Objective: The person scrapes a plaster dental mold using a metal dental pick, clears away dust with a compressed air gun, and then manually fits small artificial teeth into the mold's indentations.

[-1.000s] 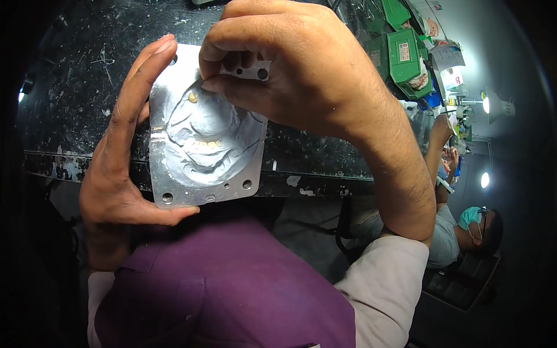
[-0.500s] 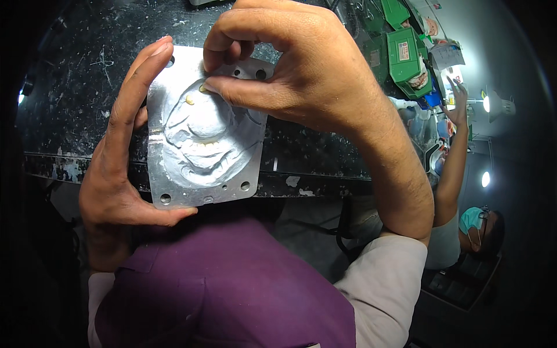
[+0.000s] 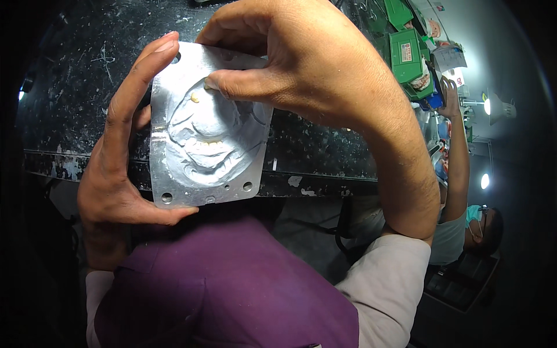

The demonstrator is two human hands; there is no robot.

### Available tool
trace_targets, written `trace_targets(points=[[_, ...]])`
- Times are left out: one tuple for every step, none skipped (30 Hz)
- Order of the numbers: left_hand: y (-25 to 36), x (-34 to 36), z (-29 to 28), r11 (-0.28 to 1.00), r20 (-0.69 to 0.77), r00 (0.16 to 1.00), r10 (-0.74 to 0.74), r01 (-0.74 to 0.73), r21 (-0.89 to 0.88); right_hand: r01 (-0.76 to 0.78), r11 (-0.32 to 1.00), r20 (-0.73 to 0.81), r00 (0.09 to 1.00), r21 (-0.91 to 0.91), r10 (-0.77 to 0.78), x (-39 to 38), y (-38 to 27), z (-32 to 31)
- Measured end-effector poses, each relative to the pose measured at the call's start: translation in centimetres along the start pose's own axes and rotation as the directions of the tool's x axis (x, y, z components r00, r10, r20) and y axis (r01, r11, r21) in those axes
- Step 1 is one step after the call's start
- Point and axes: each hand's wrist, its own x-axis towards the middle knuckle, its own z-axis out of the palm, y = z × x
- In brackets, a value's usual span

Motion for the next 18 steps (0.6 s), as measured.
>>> trace_targets(points=[[-0.1, -0.2, 0.0, 1.000, -0.010, 1.000, 0.026, -0.026, -0.011, 0.005, 1.000, 0.001, 1.000, 0.006, -0.005, 0.6, -0.3, -0.2], [-0.1, -0.1, 0.0, 0.999, -0.008, 1.000, 0.030, -0.030, -0.013, -0.159, 0.985, 0.128, 0.978, -0.072, 0.168, 1.1, -0.8, -0.6], [0.0, 0.0, 0.1, 0.999, -0.011, 0.999, 0.036, -0.036, -0.035, -0.307, 0.937, 0.236, 0.910, -0.169, 0.340, 1.4, -1.1, -0.9], [0.1, 0.0, 0.1, 0.997, -0.014, 0.999, 0.043, -0.043, -0.056, -0.308, 0.936, 0.233, 0.910, -0.172, 0.342, 1.2, -1.2, -0.9], [0.3, 0.3, 0.1, 0.997, -0.012, 0.999, 0.048, -0.049, -0.056, -0.291, 0.944, 0.186, 0.930, -0.155, 0.317, 0.7, -1.0, -0.7], [0.6, 0.6, 0.0, 0.999, 0.028, 0.999, 0.038, -0.037, -0.025, -0.272, 0.952, 0.138, 0.947, -0.140, 0.291, 0.2, -0.9, -0.5], [0.9, 0.8, 0.0, 1.000, 0.068, 0.997, 0.027, -0.027, 0.007, -0.272, 0.951, 0.133, 0.947, -0.145, 0.291, -0.3, -0.9, -0.4], [1.1, 0.8, 0.0, 0.999, 0.072, 0.997, 0.027, -0.029, 0.014, -0.391, 0.919, 0.105, 0.913, -0.048, 0.394, -0.6, -1.0, 0.0], [1.3, 0.6, 0.0, 1.000, 0.047, 0.999, 0.007, -0.006, -0.022, -0.499, 0.865, 0.088, 0.865, 0.052, 0.494, -0.8, -1.1, 0.1], [1.5, 0.5, 0.0, 0.998, 0.023, 1.000, -0.014, 0.016, -0.059, -0.493, 0.868, 0.083, 0.869, 0.055, 0.488, -0.9, -1.0, -0.1], [1.5, 0.5, 0.0, 0.998, 0.031, 0.999, -0.023, 0.025, -0.058, -0.507, 0.847, 0.141, 0.861, 0.159, 0.489, -1.0, -0.8, -0.7], [1.5, 0.7, -0.1, 0.998, 0.035, 0.999, -0.015, 0.017, -0.058, -0.521, 0.813, 0.200, 0.853, 0.261, 0.482, -1.3, -0.8, -1.1], [1.5, 0.9, -0.1, 0.999, 0.052, 0.999, -0.009, 0.012, -0.049, -0.519, 0.827, 0.177, 0.854, 0.217, 0.489, -1.8, -1.1, -1.2], [1.6, 0.9, -0.1, 0.999, 0.066, 0.998, -0.014, 0.016, -0.034, -0.539, 0.813, 0.145, 0.842, 0.218, 0.520, -2.1, -1.3, -0.9], [1.7, 0.8, -0.1, 0.999, 0.067, 0.998, -0.019, 0.021, -0.029, -0.523, 0.844, 0.129, 0.851, 0.123, 0.509, -2.1, -1.5, -0.7], [1.7, 0.7, -0.1, 0.997, 0.050, 0.998, -0.030, 0.033, -0.066, -0.502, 0.864, 0.115, 0.860, 0.026, 0.496, -2.1, -1.6, -0.6], [1.6, 0.7, 0.0, 0.993, 0.034, 0.999, -0.034, 0.037, -0.108, -0.504, 0.864, 0.113, 0.860, 0.025, 0.498, -2.1, -1.6, -0.6], [1.5, 0.7, 0.0, 0.993, 0.035, 0.999, -0.033, 0.036, -0.109, -0.465, 0.885, 0.088, 0.882, -0.011, 0.464, -2.1, -1.5, -0.5]])
